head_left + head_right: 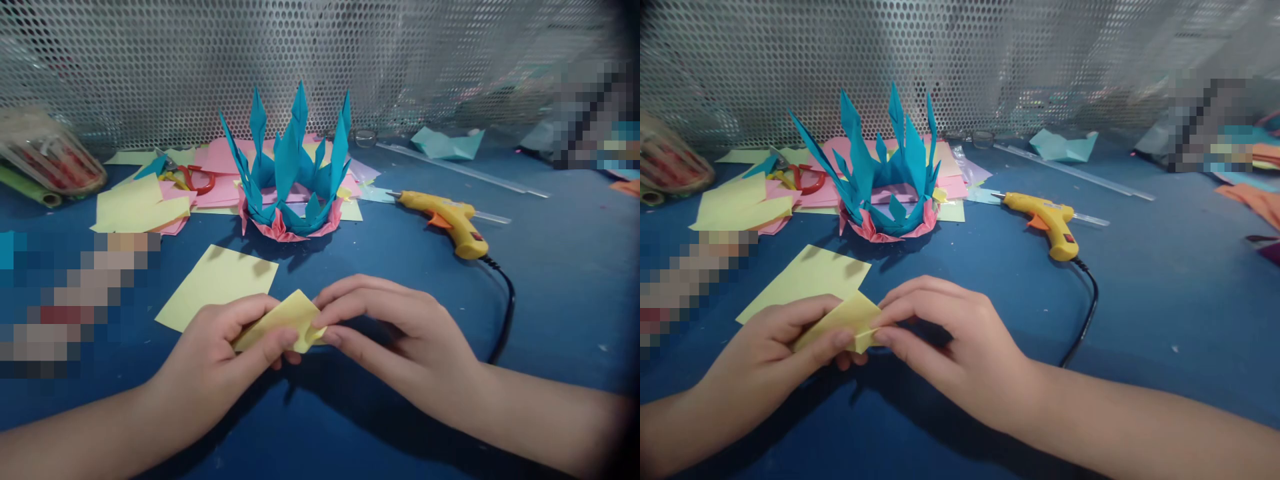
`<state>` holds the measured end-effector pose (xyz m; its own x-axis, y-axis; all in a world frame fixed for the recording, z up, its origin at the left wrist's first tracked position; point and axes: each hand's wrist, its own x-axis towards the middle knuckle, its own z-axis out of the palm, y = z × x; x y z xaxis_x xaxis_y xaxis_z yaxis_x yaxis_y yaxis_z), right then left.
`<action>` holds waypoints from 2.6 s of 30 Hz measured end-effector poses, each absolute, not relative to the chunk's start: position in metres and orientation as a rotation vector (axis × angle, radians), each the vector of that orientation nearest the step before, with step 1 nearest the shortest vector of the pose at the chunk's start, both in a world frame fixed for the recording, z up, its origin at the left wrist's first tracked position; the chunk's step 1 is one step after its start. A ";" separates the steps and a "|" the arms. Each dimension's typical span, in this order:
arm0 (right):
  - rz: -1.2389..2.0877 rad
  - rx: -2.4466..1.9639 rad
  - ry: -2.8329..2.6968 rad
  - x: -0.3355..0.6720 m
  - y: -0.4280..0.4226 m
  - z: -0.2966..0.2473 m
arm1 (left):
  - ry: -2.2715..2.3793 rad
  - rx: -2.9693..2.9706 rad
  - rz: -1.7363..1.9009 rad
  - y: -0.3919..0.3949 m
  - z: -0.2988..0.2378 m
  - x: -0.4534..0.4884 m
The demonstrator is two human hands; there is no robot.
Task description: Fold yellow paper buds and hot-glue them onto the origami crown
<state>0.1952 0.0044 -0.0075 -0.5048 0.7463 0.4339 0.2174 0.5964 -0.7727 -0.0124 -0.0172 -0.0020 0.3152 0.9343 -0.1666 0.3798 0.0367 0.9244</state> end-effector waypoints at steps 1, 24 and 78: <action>0.862 -0.776 -1.997 0.195 0.004 -0.008 | 1.237 1.526 0.652 -0.016 -0.002 -0.013; 1.308 -0.987 -1.692 0.185 -0.006 -0.011 | 1.367 1.762 0.581 -0.018 0.000 -0.009; 1.464 -1.031 -1.757 0.187 -0.005 -0.007 | 1.382 1.533 0.982 -0.014 0.002 -0.009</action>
